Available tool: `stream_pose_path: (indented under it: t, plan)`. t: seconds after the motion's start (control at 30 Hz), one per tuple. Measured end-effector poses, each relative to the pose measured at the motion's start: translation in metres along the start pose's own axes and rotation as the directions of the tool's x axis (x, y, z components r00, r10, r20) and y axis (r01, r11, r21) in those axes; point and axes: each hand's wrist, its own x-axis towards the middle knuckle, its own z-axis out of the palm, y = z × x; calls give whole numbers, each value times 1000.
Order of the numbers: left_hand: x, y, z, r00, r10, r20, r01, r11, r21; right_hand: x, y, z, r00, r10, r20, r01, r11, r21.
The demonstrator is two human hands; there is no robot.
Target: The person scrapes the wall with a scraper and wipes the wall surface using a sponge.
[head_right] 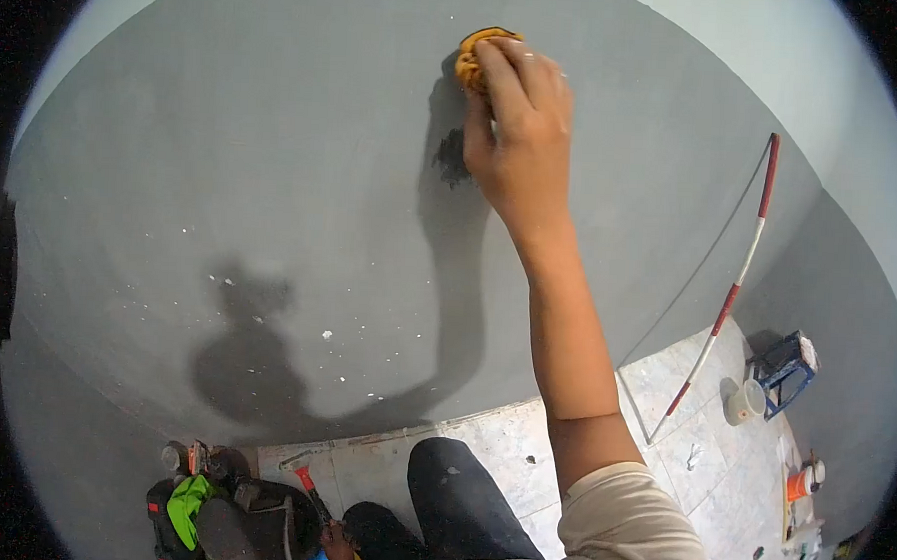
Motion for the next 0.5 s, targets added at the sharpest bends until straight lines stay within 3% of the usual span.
stream_pose_path:
  t: [0.07, 0.2, 0.33, 0.4, 0.5]
  plan:
    - [2, -5, 0, 1000, 24, 4, -24, 999, -22, -6, -5, 7, 996, -75, 56, 76, 997, -10]
    - [8, -22, -9, 995, 97, -16, -97, 995, -4, -45, -22, -4, 978, -22, 207, 15, 999, 34]
    - [7, -20, -14, 999, 20, -25, -21, 998, -61, -27, -11, -4, 993, 12, 121, -18, 999, 45]
    - [3, -15, -15, 999, 40, -17, -40, 999, -14, -21, -8, 2, 996, -41, 84, 41, 999, -3]
    - [10, -25, -17, 999, 26, -38, -30, 994, -102, -37, -16, -4, 987, -48, 156, 50, 999, -13]
